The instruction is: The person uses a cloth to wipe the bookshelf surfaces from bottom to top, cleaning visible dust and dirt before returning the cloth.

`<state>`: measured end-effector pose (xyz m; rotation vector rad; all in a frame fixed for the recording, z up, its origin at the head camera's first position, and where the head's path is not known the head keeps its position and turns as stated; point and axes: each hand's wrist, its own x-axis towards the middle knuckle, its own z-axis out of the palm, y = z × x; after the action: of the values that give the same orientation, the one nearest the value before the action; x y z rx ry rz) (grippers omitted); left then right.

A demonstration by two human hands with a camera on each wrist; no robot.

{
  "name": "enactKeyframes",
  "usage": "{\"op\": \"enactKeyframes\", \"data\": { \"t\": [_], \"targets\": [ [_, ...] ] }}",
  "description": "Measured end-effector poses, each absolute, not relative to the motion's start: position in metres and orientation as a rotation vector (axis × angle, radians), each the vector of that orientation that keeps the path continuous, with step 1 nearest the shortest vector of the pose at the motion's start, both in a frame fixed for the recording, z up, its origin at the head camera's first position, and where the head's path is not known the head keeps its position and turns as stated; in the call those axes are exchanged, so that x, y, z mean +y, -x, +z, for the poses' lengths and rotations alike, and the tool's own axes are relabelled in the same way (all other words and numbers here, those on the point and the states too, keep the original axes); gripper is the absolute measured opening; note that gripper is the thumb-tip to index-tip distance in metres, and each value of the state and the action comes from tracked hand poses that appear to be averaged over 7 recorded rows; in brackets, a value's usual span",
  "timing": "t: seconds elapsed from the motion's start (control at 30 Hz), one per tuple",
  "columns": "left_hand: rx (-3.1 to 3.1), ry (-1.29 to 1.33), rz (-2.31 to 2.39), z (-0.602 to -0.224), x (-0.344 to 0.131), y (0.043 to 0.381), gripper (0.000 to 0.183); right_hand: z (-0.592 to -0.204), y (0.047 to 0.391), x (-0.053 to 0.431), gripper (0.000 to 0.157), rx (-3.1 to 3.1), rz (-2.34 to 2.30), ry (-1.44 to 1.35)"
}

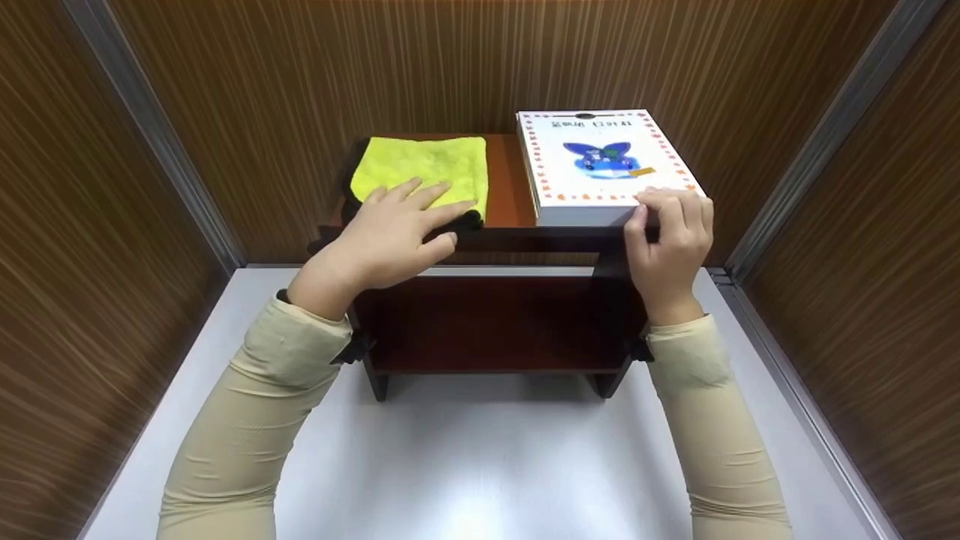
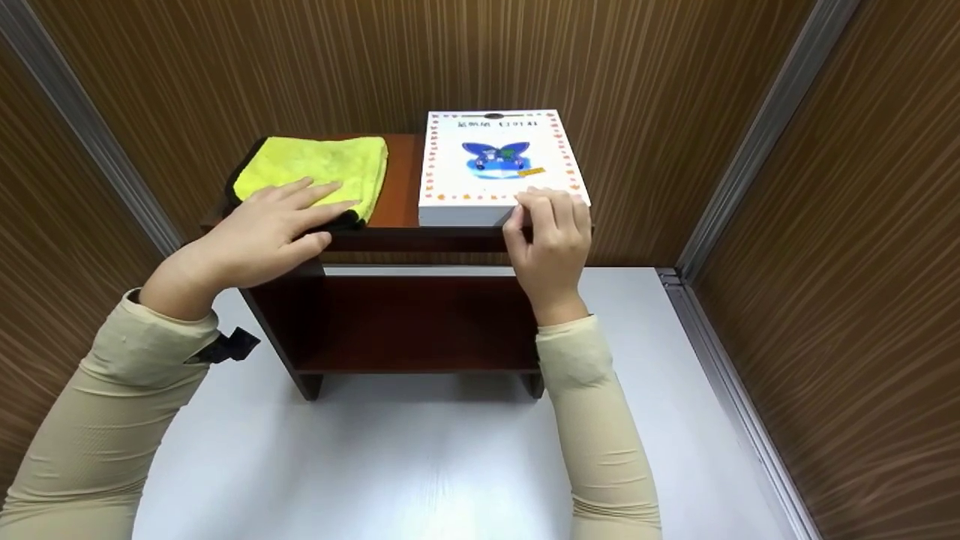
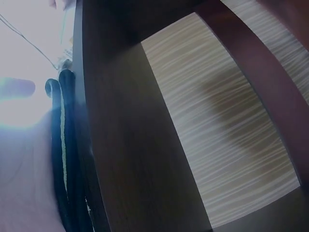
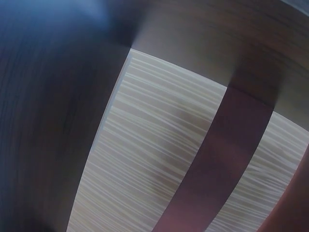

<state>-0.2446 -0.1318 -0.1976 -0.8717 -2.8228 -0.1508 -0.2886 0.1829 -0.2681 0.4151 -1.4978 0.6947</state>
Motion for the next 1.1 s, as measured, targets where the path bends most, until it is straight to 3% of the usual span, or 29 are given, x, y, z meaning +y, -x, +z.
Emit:
{"op": "enactKeyframes", "data": {
  "t": [0.4, 1.1],
  "targets": [
    [-2.863, 0.881, -0.207, -0.19, -0.129, 0.266, 0.049, -0.267, 0.29, 0.183, 0.017, -1.479, 0.697, -0.41],
    [-3.035, 0.665, -0.231, -0.179, -0.107, 0.327, 0.051, -0.269, 0.289, 0.182, 0.019, -1.517, 0.702, -0.4]
  ]
}}
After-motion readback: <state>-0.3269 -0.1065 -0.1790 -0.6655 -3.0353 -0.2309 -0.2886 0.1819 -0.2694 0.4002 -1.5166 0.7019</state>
